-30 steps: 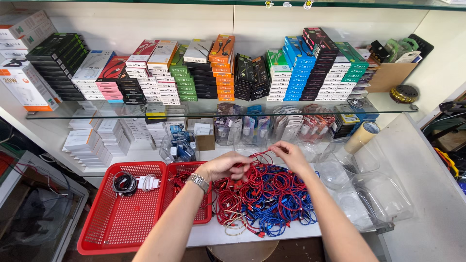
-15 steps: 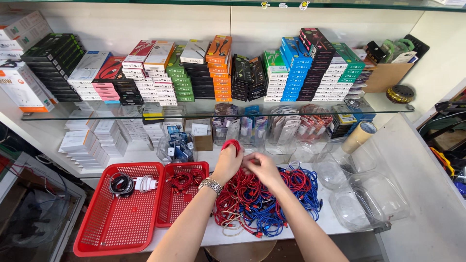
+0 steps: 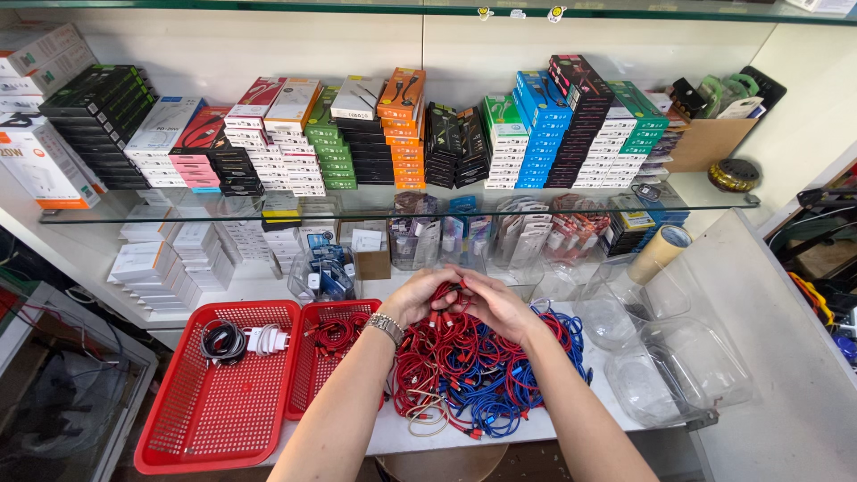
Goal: The person sorts a pile of tangled red, blue, and beige cables on a counter. They pick up individual cables, coil them by hand, and place them into red plastic baskets. The person continues this process for multiple cables throughout the clip.
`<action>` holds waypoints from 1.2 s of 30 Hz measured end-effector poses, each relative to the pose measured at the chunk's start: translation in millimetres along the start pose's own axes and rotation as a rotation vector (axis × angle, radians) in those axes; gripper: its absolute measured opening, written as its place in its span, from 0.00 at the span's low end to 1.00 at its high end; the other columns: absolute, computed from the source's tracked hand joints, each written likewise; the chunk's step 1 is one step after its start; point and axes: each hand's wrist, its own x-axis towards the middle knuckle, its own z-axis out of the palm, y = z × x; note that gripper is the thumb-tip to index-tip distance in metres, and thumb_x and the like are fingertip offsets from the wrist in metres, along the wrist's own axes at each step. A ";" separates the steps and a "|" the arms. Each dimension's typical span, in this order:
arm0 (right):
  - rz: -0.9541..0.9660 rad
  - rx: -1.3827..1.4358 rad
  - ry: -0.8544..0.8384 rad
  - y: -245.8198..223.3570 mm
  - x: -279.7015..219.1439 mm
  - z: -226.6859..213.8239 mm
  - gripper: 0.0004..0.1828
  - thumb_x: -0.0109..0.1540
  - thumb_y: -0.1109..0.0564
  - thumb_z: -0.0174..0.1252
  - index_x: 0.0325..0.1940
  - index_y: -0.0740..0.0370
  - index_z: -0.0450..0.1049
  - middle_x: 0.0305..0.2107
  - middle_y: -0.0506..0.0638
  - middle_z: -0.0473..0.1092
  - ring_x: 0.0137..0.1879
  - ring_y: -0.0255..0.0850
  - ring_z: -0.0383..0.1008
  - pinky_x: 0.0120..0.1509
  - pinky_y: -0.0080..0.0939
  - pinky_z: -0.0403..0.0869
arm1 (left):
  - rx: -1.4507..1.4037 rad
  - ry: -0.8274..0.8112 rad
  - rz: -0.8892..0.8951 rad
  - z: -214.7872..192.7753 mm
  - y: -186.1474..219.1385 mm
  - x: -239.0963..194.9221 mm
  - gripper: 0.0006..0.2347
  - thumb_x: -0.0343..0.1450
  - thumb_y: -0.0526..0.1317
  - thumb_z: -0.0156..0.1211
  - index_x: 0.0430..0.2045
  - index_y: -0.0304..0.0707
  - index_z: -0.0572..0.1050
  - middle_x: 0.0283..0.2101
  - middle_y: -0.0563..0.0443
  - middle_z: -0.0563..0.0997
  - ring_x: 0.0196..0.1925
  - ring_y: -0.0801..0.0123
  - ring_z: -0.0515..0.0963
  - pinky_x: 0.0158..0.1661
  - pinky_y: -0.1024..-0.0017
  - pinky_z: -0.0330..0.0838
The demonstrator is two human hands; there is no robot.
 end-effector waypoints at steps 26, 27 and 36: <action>0.366 -0.074 0.168 40.9 16.3 -41.7 0.22 0.58 0.60 0.65 0.56 0.62 0.71 0.46 0.51 0.76 0.52 0.38 0.77 0.59 0.40 0.75 | 0.039 -0.032 0.079 -10.1 -57.6 -37.2 0.17 0.71 0.31 0.59 0.55 0.39 0.69 0.47 0.54 0.79 0.46 0.78 0.78 0.46 0.78 0.75; 0.384 -0.083 0.186 46.8 19.6 -41.0 0.22 0.57 0.61 0.65 0.55 0.61 0.71 0.46 0.50 0.76 0.53 0.37 0.78 0.60 0.39 0.76 | 0.087 -0.034 0.110 -14.6 -59.4 -39.5 0.18 0.70 0.30 0.60 0.55 0.38 0.69 0.48 0.52 0.79 0.48 0.76 0.78 0.49 0.76 0.75; 0.220 -0.011 0.091 106.2 64.5 4.1 0.18 0.57 0.68 0.65 0.46 0.58 0.66 0.40 0.49 0.73 0.47 0.40 0.77 0.53 0.40 0.75 | 0.326 0.122 0.095 -86.1 -62.4 -76.6 0.21 0.66 0.28 0.66 0.52 0.32 0.68 0.48 0.47 0.81 0.50 0.72 0.80 0.50 0.74 0.76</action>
